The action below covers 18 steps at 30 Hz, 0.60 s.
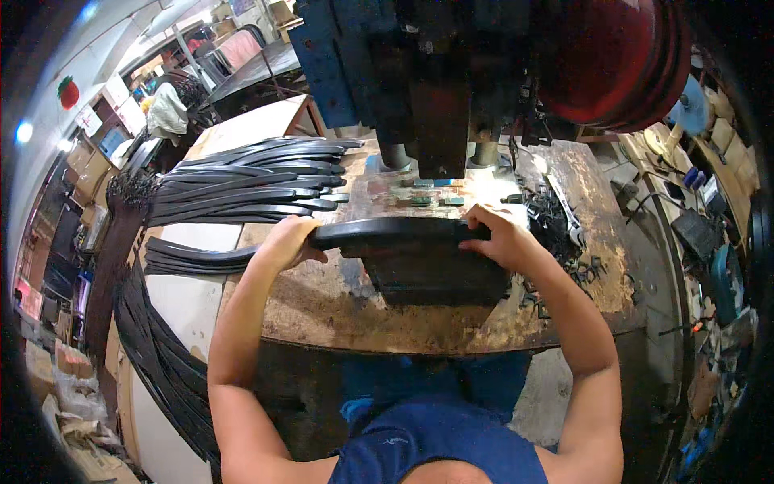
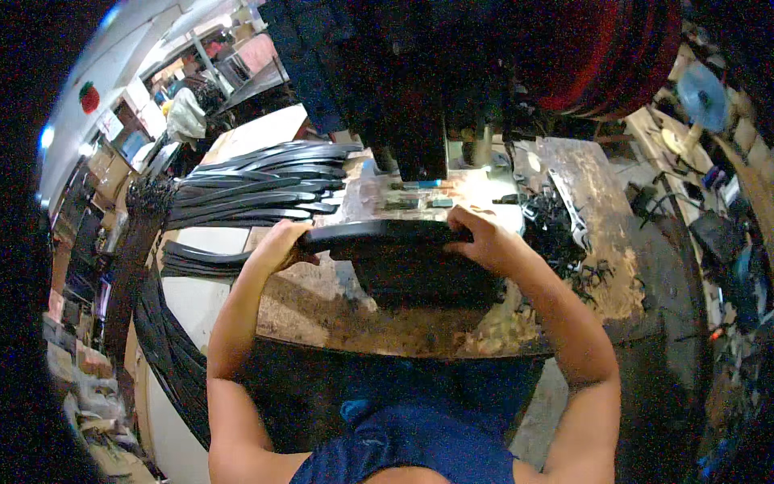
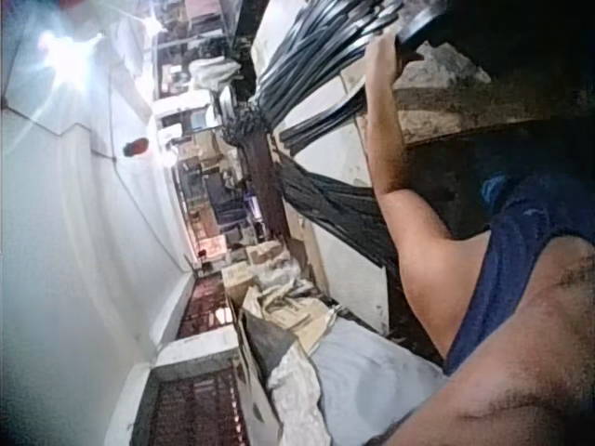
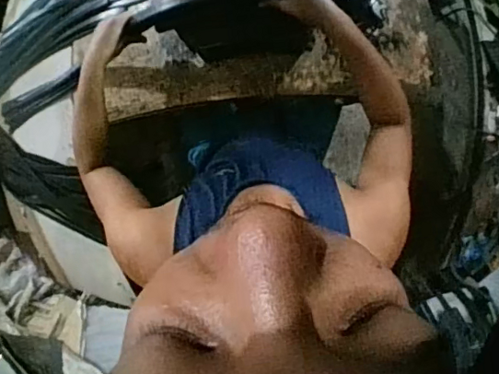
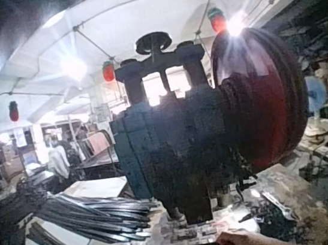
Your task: The person gathers black rubber strips, aligns them on a worktable, and feeds their ends into a cutting machine to trim them.
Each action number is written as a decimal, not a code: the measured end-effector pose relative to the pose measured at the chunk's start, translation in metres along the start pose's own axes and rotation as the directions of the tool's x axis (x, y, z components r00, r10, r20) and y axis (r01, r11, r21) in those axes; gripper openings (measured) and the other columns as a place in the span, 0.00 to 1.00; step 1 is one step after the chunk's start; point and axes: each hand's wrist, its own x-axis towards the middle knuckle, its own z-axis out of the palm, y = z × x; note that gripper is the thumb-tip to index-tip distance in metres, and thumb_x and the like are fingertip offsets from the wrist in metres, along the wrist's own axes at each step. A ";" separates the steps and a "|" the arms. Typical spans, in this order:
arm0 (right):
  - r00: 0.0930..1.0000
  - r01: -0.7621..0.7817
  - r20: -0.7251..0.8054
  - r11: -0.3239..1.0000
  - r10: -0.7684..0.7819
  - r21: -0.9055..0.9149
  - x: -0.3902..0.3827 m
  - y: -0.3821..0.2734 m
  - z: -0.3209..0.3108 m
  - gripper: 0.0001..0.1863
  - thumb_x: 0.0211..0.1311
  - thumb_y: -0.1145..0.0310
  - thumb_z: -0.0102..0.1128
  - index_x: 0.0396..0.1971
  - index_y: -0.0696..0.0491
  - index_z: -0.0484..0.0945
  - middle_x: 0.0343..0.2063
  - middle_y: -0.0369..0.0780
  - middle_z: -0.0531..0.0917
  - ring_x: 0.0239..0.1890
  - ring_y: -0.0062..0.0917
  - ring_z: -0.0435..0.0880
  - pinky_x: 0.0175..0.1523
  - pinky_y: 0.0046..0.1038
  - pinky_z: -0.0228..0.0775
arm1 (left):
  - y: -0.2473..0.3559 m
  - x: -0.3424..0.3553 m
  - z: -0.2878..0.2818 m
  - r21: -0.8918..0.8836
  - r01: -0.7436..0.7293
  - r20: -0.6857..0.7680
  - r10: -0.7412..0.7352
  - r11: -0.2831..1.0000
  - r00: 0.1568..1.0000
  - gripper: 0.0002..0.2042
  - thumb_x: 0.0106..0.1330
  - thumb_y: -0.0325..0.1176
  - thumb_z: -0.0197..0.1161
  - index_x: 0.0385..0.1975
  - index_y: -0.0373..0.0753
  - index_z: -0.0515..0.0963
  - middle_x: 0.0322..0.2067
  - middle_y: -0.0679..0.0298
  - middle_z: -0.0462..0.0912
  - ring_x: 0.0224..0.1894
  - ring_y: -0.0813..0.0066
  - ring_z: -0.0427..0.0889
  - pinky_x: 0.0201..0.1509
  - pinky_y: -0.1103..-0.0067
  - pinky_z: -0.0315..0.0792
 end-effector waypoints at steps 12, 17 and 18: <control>0.997 -0.036 0.076 0.989 0.026 0.140 0.007 -0.007 0.005 0.21 0.48 0.65 0.70 0.40 0.54 0.71 0.38 0.39 0.78 0.44 0.27 0.74 0.51 0.28 0.65 | -0.002 -0.006 -0.013 0.086 0.058 0.135 -0.070 0.995 0.988 0.41 0.40 0.49 0.77 0.57 0.40 0.69 0.57 0.52 0.70 0.58 0.55 0.69 0.61 0.69 0.64; 1.000 0.026 -0.001 0.997 -0.026 0.077 -0.010 -0.010 -0.016 0.18 0.53 0.68 0.66 0.45 0.56 0.77 0.47 0.42 0.81 0.51 0.32 0.78 0.58 0.30 0.66 | 0.079 0.012 -0.021 -0.003 -0.005 -0.061 0.005 1.000 0.998 0.38 0.49 0.51 0.71 0.59 0.38 0.68 0.60 0.51 0.67 0.64 0.55 0.63 0.68 0.68 0.57; 0.999 -0.001 0.042 0.996 -0.003 0.088 -0.008 -0.012 -0.018 0.18 0.57 0.65 0.63 0.48 0.52 0.78 0.51 0.44 0.79 0.56 0.34 0.76 0.62 0.30 0.64 | 0.083 0.018 -0.018 -0.022 -0.081 -0.046 0.080 0.997 0.996 0.37 0.49 0.51 0.71 0.58 0.38 0.69 0.58 0.51 0.69 0.62 0.54 0.65 0.66 0.67 0.59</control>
